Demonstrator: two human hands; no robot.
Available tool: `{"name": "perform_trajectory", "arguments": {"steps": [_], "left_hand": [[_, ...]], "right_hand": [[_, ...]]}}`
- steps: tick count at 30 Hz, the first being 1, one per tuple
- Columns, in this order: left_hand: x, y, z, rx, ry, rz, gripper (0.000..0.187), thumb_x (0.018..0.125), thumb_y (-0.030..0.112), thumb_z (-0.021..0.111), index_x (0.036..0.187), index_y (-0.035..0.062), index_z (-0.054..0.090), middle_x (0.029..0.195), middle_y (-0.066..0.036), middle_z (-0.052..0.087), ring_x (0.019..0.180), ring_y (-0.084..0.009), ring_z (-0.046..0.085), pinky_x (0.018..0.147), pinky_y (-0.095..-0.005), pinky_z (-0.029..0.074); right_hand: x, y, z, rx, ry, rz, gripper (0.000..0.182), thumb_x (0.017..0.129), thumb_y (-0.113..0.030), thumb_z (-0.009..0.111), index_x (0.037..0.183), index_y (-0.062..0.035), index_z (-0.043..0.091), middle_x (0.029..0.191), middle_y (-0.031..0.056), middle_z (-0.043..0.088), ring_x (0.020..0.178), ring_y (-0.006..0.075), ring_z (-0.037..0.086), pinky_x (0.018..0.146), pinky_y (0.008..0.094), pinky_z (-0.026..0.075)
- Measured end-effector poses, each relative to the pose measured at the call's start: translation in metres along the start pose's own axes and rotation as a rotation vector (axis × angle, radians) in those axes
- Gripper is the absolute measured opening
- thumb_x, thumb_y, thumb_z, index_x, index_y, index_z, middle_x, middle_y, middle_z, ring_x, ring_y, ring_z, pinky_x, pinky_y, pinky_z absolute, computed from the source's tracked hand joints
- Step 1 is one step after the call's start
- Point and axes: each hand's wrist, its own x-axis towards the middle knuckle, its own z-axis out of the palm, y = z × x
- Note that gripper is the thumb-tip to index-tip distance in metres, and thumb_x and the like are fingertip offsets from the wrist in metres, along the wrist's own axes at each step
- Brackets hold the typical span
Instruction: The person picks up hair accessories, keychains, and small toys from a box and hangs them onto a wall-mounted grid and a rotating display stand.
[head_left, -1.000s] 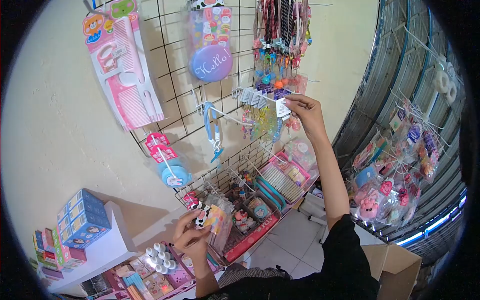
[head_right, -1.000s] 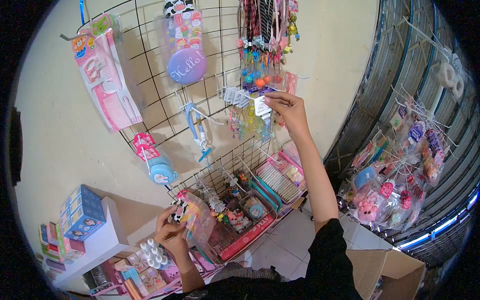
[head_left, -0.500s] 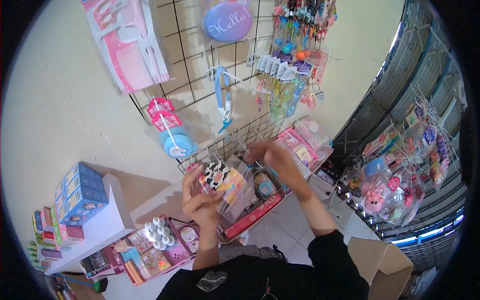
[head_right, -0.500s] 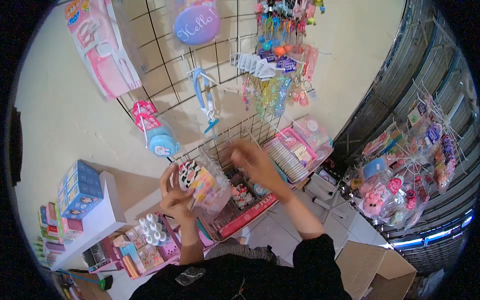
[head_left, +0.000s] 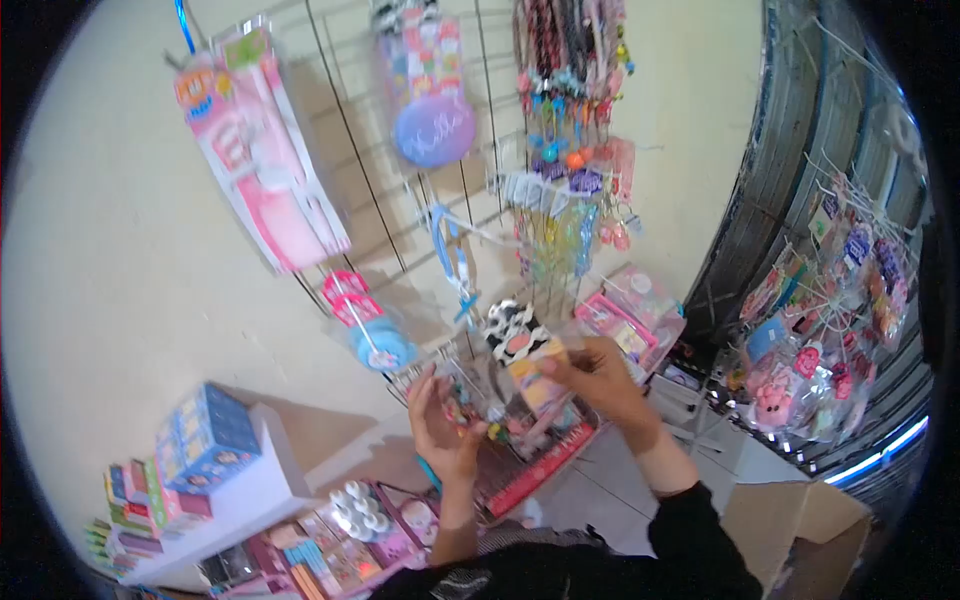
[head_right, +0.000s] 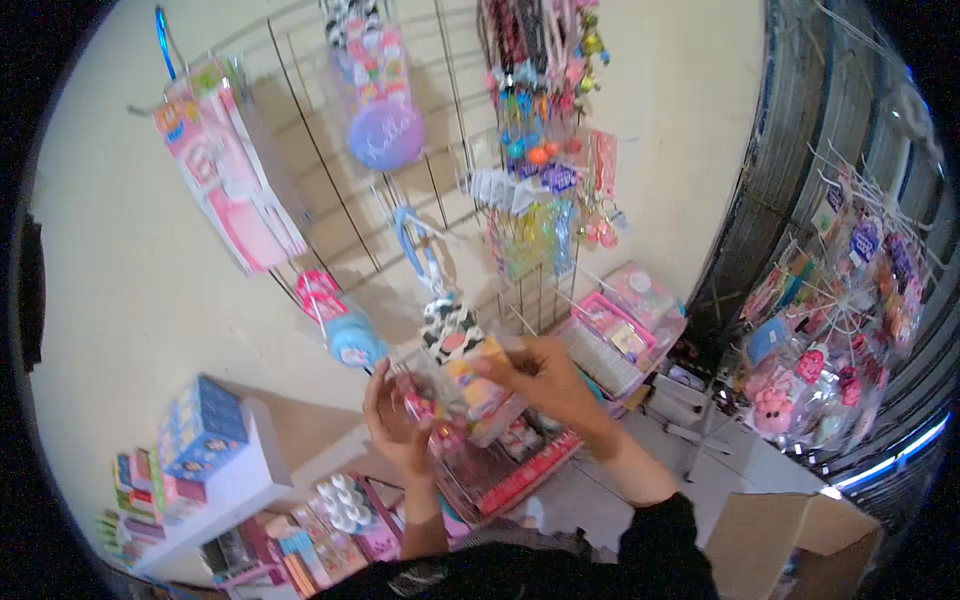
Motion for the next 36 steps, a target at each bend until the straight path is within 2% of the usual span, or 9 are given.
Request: {"name": "perform_trajectory", "arguments": {"steps": [2, 6, 8, 18, 25, 29, 31, 32, 36], "left_hand": [[0.001, 0.003, -0.008, 0.055, -0.011, 0.021, 0.055, 0.063, 0.026, 0.061, 0.104, -0.0013, 0.037, 0.109, -0.015, 0.038, 0.098, -0.0224, 0.040, 0.083, -0.0336, 0.032], [-0.003, 0.004, -0.026, -0.042, 0.040, 0.050, 0.047, 0.073, 0.038, 0.046, 0.099, -0.0011, 0.040, 0.104, -0.014, 0.041, 0.093, -0.0199, 0.041, 0.078, -0.0310, 0.034], [-0.007, 0.007, -0.031, -0.057, 0.065, 0.063, 0.045, 0.075, 0.039, 0.042, 0.096, -0.0008, 0.041, 0.101, -0.013, 0.042, 0.091, -0.0200, 0.042, 0.076, -0.0306, 0.034], [-0.013, 0.011, -0.048, -0.066, 0.131, 0.067, 0.041, 0.077, 0.038, 0.037, 0.086, -0.0009, 0.042, 0.089, -0.013, 0.043, 0.080, -0.0192, 0.043, 0.069, -0.0289, 0.034], [-0.004, 0.014, -0.035, -0.080, 0.110, 0.029, 0.039, 0.077, 0.037, 0.037, 0.084, -0.0012, 0.042, 0.084, -0.011, 0.042, 0.076, -0.0185, 0.041, 0.068, -0.0280, 0.034], [0.056, 0.049, 0.001, 0.012, -0.045, 0.251, 0.029, 0.078, 0.025, 0.037, 0.082, -0.0023, 0.045, 0.082, -0.011, 0.044, 0.076, -0.0178, 0.042, 0.071, -0.0281, 0.034], [0.098, 0.076, 0.023, 0.084, -0.210, 0.419, 0.023, 0.075, 0.011, 0.038, 0.091, -0.0039, 0.045, 0.092, -0.012, 0.047, 0.083, -0.0181, 0.044, 0.073, -0.0279, 0.034], [0.118, 0.092, 0.037, 0.178, -0.296, 0.529, 0.027, 0.075, 0.011, 0.040, 0.097, -0.0035, 0.043, 0.098, -0.012, 0.046, 0.090, -0.0183, 0.043, 0.076, -0.0282, 0.032], [0.186, 0.127, 0.107, 0.457, -0.252, 0.988, 0.038, 0.071, 0.016, 0.048, 0.102, -0.0025, 0.039, 0.098, -0.015, 0.045, 0.090, -0.0264, 0.043, 0.077, -0.0333, 0.032]], "right_hand": [[0.020, -0.034, -0.008, -0.211, 0.115, -0.119, 0.024, 0.072, -0.020, 0.055, 0.083, 0.0020, 0.054, 0.065, 0.0002, 0.054, 0.059, 0.0038, 0.048, 0.050, 0.0176, 0.037], [0.076, -0.121, -0.003, -0.210, 0.150, -0.528, 0.023, 0.071, -0.016, 0.055, 0.085, 0.0025, 0.053, 0.069, 0.0031, 0.055, 0.058, 0.0059, 0.051, 0.053, 0.0176, 0.040], [0.102, -0.149, 0.002, -0.117, 0.193, -0.684, 0.027, 0.070, -0.022, 0.057, 0.084, 0.0004, 0.054, 0.064, 0.0028, 0.054, 0.049, 0.0065, 0.050, 0.043, 0.0182, 0.040], [0.146, -0.170, 0.013, 0.146, 0.115, -0.751, 0.023, 0.068, -0.021, 0.059, 0.077, 0.0003, 0.056, 0.065, 0.0032, 0.056, 0.048, 0.0055, 0.051, 0.041, 0.0159, 0.040], [0.149, -0.166, 0.017, 0.111, 0.150, -0.697, 0.024, 0.065, -0.022, 0.060, 0.073, 0.0003, 0.055, 0.059, 0.0039, 0.055, 0.042, 0.0056, 0.049, 0.036, 0.0165, 0.038], [0.139, -0.167, 0.020, 0.131, 0.176, -0.641, 0.023, 0.064, -0.021, 0.060, 0.068, 0.0004, 0.054, 0.058, 0.0049, 0.054, 0.041, 0.0062, 0.049, 0.035, 0.0171, 0.038], [0.137, -0.167, 0.024, 0.128, 0.183, -0.641, 0.023, 0.064, -0.021, 0.060, 0.067, 0.0006, 0.054, 0.058, 0.0051, 0.054, 0.041, 0.0067, 0.049, 0.035, 0.0173, 0.038], [0.139, -0.167, 0.026, 0.149, 0.175, -0.643, 0.023, 0.065, -0.021, 0.060, 0.067, 0.0008, 0.054, 0.057, 0.0053, 0.054, 0.041, 0.0074, 0.049, 0.035, 0.0178, 0.038], [0.150, -0.161, 0.028, 0.067, 0.227, -0.617, 0.023, 0.065, -0.021, 0.060, 0.067, 0.0016, 0.054, 0.057, 0.0056, 0.054, 0.042, 0.0081, 0.050, 0.035, 0.0190, 0.038]]}}
